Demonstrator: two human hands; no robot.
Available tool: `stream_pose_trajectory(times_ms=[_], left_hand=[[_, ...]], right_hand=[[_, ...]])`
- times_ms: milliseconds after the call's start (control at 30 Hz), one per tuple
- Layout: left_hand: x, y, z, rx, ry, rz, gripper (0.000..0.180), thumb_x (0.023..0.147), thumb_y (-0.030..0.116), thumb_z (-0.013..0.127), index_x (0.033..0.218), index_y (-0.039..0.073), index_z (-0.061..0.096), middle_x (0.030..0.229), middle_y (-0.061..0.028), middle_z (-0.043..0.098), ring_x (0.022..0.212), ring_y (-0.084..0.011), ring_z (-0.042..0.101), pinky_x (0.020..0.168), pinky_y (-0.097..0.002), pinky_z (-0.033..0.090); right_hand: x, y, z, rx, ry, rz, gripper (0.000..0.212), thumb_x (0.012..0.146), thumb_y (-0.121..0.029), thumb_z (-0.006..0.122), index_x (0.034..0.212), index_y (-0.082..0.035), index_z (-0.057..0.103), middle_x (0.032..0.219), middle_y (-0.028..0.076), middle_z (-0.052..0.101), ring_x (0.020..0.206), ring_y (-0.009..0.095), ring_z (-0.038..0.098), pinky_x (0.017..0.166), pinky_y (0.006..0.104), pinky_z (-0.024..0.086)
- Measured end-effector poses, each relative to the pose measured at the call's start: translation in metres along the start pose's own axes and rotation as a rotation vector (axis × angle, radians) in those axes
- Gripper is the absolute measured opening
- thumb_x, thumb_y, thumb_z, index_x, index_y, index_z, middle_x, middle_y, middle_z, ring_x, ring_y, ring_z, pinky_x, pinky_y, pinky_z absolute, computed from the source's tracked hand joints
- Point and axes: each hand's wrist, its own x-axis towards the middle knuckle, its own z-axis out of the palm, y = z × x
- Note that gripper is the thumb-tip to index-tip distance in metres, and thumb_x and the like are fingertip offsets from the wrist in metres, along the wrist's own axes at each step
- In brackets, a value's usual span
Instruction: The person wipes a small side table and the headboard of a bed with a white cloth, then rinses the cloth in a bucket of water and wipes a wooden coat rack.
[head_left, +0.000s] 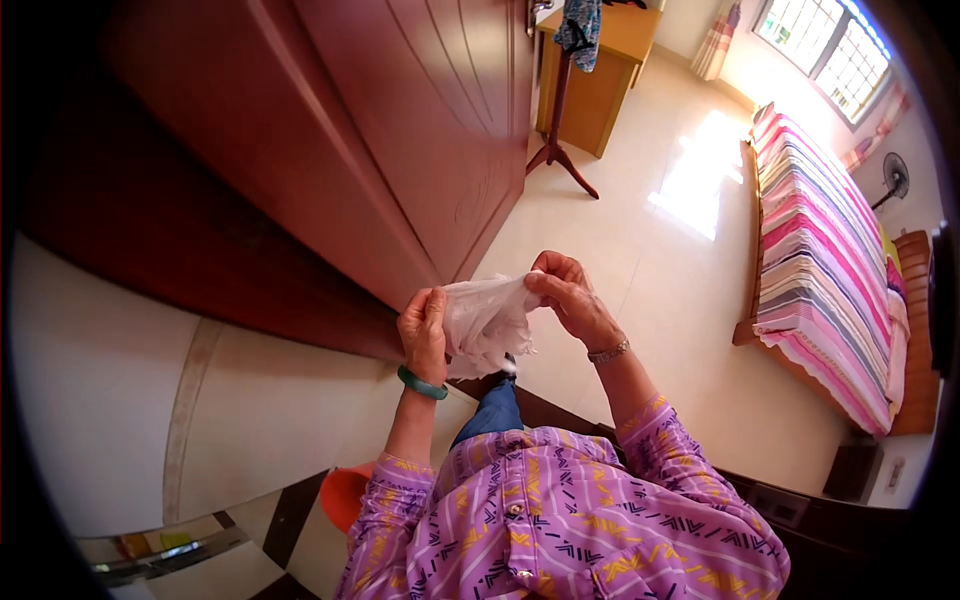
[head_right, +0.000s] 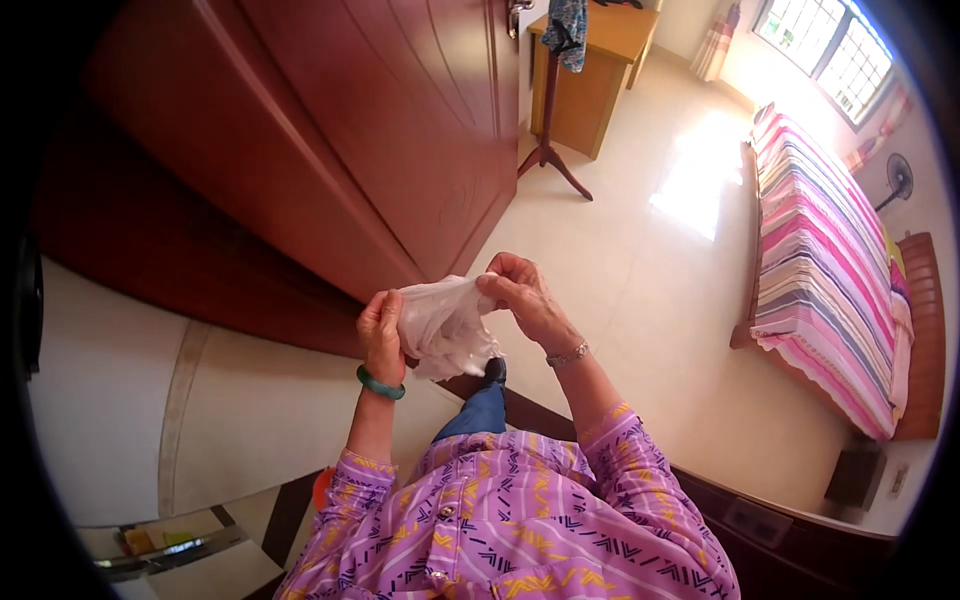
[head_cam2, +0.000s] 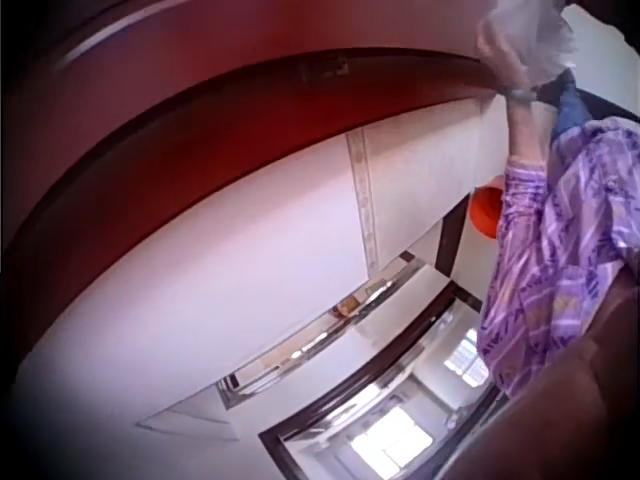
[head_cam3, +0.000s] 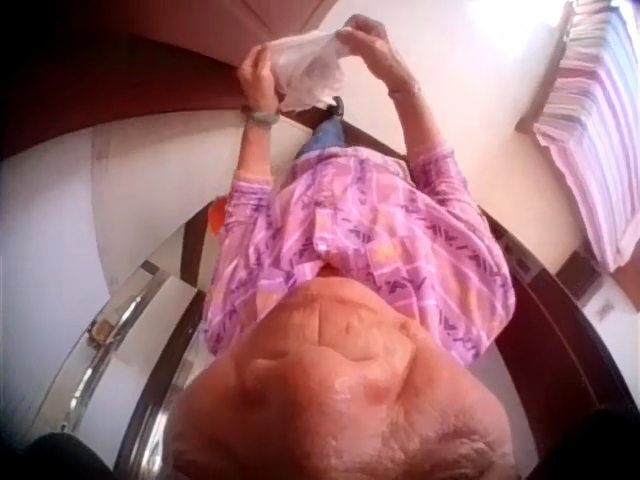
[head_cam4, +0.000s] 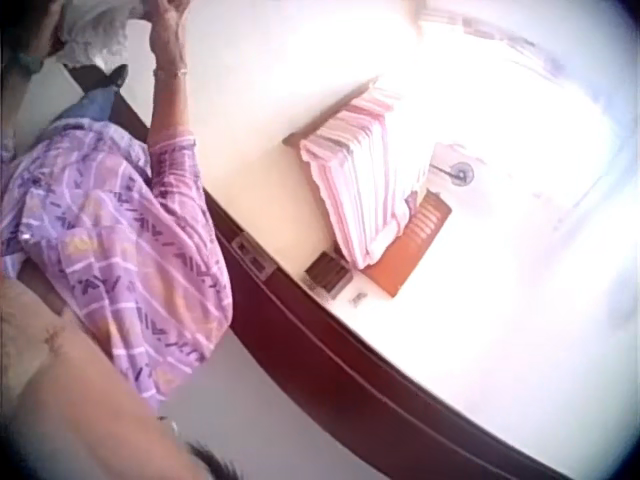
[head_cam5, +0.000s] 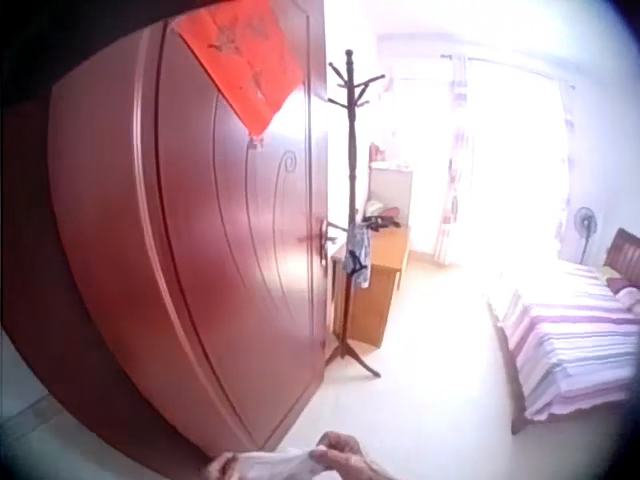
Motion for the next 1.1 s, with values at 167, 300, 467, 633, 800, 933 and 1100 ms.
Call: stream_pose_trajectory(times_ms=[167,300,467,633,800,933,1100], left_hand=[[0.064,0.028,-0.011,0.122,-0.269,0.077,0.019,0.093,0.016,0.056,0.082,0.002,0.06,0.071,0.0077,0.049,0.067,-0.0023,0.039,0.058,-0.0188,0.035],[0.11,0.005,-0.01,0.182,-0.367,0.089,0.016,0.092,0.015,0.056,0.08,0.003,0.056,0.071,0.0073,0.047,0.069,-0.0029,0.04,0.059,-0.019,0.035],[0.161,-0.006,0.038,-0.031,-0.618,-0.083,0.012,0.093,0.015,0.056,0.085,0.007,0.058,0.075,0.0063,0.051,0.072,-0.0037,0.044,0.065,-0.019,0.039],[0.19,0.008,0.119,-0.051,-0.852,-0.145,0.008,0.092,0.012,0.056,0.089,0.005,0.058,0.08,0.0025,0.056,0.077,-0.0051,0.048,0.071,-0.0207,0.044],[0.218,0.007,0.198,-0.12,-0.97,-0.115,0.007,0.091,0.01,0.058,0.095,0.005,0.058,0.084,0.001,0.058,0.079,-0.0048,0.052,0.072,-0.0202,0.045],[0.262,-0.007,0.248,-0.154,-0.883,-0.07,0.025,0.086,0.018,0.066,0.104,0.005,0.054,0.096,-0.0017,0.059,0.088,-0.0088,0.054,0.08,-0.0239,0.045],[0.285,-0.024,0.324,-0.293,-1.059,-0.121,0.05,0.077,0.025,0.075,0.117,0.005,0.051,0.106,-0.0046,0.06,0.097,-0.0171,0.057,0.088,-0.0299,0.046]], right_hand=[[0.036,-0.034,0.024,0.039,0.086,-0.08,0.012,0.082,-0.015,0.064,0.08,-0.008,0.055,0.075,-0.003,0.057,0.066,0.005,0.052,0.06,0.0221,0.043],[0.053,-0.018,0.005,-0.876,0.2,0.051,0.033,0.071,-0.022,0.068,0.092,0.002,0.061,0.072,0.009,0.061,0.069,0.016,0.057,0.062,0.0311,0.046],[0.069,0.005,-0.034,-0.833,0.544,0.009,0.025,0.073,-0.021,0.065,0.086,0.0,0.061,0.082,0.008,0.061,0.075,0.014,0.055,0.065,0.0291,0.045],[0.101,-0.041,-0.061,-0.588,0.413,-0.077,0.03,0.079,-0.019,0.067,0.103,-0.003,0.06,0.101,0.007,0.062,0.091,0.015,0.057,0.081,0.0304,0.047],[0.123,-0.06,-0.124,-0.381,0.373,-0.14,0.032,0.086,-0.019,0.062,0.114,-0.003,0.056,0.097,0.004,0.063,0.087,0.011,0.06,0.078,0.03,0.051],[0.147,-0.131,-0.158,-0.235,0.423,-0.176,0.024,0.092,-0.021,0.054,0.109,-0.005,0.059,0.092,0.002,0.064,0.08,0.009,0.062,0.068,0.0261,0.053],[0.178,-0.206,-0.21,-0.182,0.422,-0.329,0.02,0.094,-0.021,0.051,0.103,-0.005,0.059,0.087,0.001,0.064,0.078,0.009,0.062,0.065,0.0247,0.053]])
